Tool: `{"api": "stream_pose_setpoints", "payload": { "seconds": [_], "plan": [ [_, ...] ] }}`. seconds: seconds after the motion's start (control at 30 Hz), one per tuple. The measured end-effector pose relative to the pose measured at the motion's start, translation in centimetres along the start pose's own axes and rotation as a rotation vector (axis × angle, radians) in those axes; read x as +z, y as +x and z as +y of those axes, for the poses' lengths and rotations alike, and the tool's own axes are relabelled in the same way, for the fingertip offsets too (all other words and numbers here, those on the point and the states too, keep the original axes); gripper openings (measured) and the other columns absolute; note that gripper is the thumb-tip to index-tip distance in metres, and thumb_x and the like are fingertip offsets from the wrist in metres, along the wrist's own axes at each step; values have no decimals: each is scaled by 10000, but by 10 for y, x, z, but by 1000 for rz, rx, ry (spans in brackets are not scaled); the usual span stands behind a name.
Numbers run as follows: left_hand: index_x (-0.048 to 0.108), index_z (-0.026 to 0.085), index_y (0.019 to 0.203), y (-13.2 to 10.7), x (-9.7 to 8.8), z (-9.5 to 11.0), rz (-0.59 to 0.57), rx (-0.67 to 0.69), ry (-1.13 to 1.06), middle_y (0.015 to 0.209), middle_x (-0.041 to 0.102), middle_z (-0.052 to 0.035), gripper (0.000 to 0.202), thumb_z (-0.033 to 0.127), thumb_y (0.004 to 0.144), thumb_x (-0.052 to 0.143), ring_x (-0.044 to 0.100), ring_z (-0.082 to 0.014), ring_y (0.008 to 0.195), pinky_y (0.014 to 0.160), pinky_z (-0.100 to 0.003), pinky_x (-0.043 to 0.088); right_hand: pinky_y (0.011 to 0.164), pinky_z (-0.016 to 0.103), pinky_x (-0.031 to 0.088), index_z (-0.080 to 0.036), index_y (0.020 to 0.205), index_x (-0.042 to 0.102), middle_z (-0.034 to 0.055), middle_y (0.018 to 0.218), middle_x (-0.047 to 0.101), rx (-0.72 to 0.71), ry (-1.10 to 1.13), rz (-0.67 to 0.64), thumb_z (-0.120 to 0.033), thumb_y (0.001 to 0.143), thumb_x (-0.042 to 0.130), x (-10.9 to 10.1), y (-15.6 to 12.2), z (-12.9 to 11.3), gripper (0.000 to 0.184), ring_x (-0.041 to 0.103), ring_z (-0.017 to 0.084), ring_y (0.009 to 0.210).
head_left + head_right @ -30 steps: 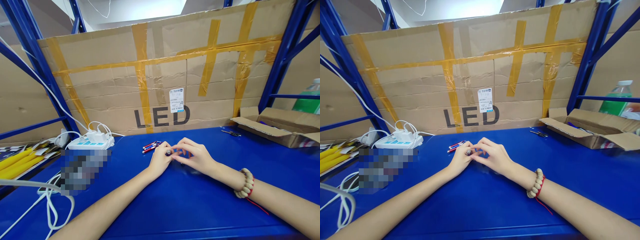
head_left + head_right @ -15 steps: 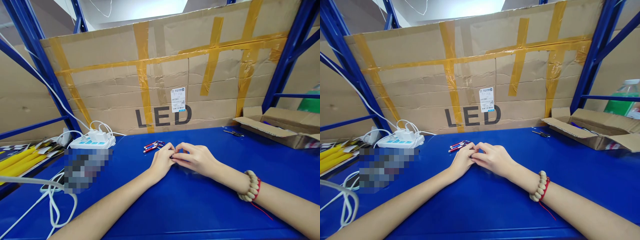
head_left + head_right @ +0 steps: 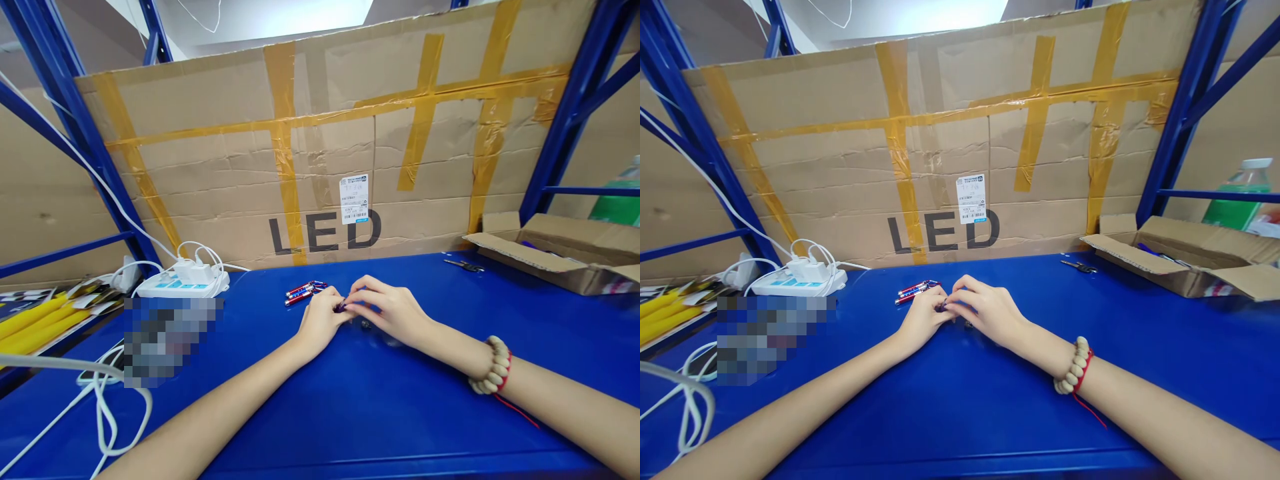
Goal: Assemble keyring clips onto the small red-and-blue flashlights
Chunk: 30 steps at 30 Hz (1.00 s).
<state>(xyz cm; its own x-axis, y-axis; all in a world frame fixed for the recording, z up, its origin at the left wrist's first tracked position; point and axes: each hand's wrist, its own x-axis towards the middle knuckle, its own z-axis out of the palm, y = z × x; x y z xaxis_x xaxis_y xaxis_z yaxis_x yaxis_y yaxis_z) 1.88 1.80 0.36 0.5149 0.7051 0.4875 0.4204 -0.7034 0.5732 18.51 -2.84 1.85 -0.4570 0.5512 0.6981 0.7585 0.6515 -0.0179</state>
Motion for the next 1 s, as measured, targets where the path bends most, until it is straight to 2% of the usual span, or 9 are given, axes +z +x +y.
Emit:
{"api": "stream_pose_setpoints", "payload": {
  "seconds": [0.1, 0.17, 0.23, 0.33, 0.47, 0.7, 0.87, 1.0],
  "plan": [
    [601, 148, 545, 2, 0, 0, 94, -65, -70, 606, 529, 2, 355, 374, 817, 566, 509, -125, 609, 628, -241, 362, 550, 200, 428, -233, 1042, 598, 24, 997, 602, 184, 39, -5, -333, 923, 391, -1, 1, 6, 260, 562, 77, 636],
    [603, 153, 554, 3, 0, 1, 121, -111, -83, 569, 527, 5, 393, 430, 825, 537, 502, -128, 588, 616, -245, 355, 599, 229, 457, -236, 1066, 598, 35, 1016, 598, 255, 11, -57, -315, 909, 406, 0, 0, 14, 260, 580, 109, 711],
    [612, 159, 573, 3, -1, 2, 126, -135, -84, 567, 528, 10, 404, 455, 831, 516, 504, -127, 585, 619, -245, 353, 707, 287, 476, -228, 1089, 605, 60, 1039, 590, 252, -41, -146, -304, 885, 439, 4, -2, 22, 273, 577, 169, 871],
    [606, 164, 569, 2, -1, 4, 103, -124, -74, 594, 545, 11, 432, 474, 846, 486, 518, -124, 606, 633, -240, 353, 841, 400, 437, -230, 1160, 588, 98, 1125, 560, 215, -83, -283, -348, 887, 433, 10, -4, 31, 335, 518, 239, 1028],
    [594, 162, 546, 0, -1, 6, 45, -88, -4, 635, 559, 6, 460, 498, 840, 484, 525, -126, 634, 622, -235, 346, 883, 451, 391, -255, 1195, 574, 103, 1211, 523, 225, -75, -383, -397, 912, 380, 12, -4, 31, 371, 459, 265, 1115],
    [607, 162, 572, -2, -2, 10, -40, -149, -16, 586, 618, 22, 420, 508, 800, 537, 548, -122, 581, 562, -220, 331, 839, 437, 403, -237, 1048, 652, 94, 1136, 559, 206, -43, -335, -349, 877, 478, 8, -1, 25, 269, 494, 245, 1048],
    [624, 170, 587, -3, -4, 14, -122, -141, -26, 516, 581, 35, 399, 507, 789, 556, 546, -113, 530, 538, -208, 322, 827, 423, 424, -236, 907, 700, 85, 1073, 591, 214, 7, -305, -329, 843, 546, 10, -1, 26, 192, 526, 235, 991],
    [590, 157, 562, -2, -3, 12, -126, -130, -49, 501, 561, 33, 411, 494, 794, 557, 533, -108, 519, 549, -202, 335, 802, 372, 449, -216, 825, 698, 68, 977, 618, 271, 65, -267, -308, 807, 598, 11, 0, 26, 137, 550, 203, 921]
  ]
}}
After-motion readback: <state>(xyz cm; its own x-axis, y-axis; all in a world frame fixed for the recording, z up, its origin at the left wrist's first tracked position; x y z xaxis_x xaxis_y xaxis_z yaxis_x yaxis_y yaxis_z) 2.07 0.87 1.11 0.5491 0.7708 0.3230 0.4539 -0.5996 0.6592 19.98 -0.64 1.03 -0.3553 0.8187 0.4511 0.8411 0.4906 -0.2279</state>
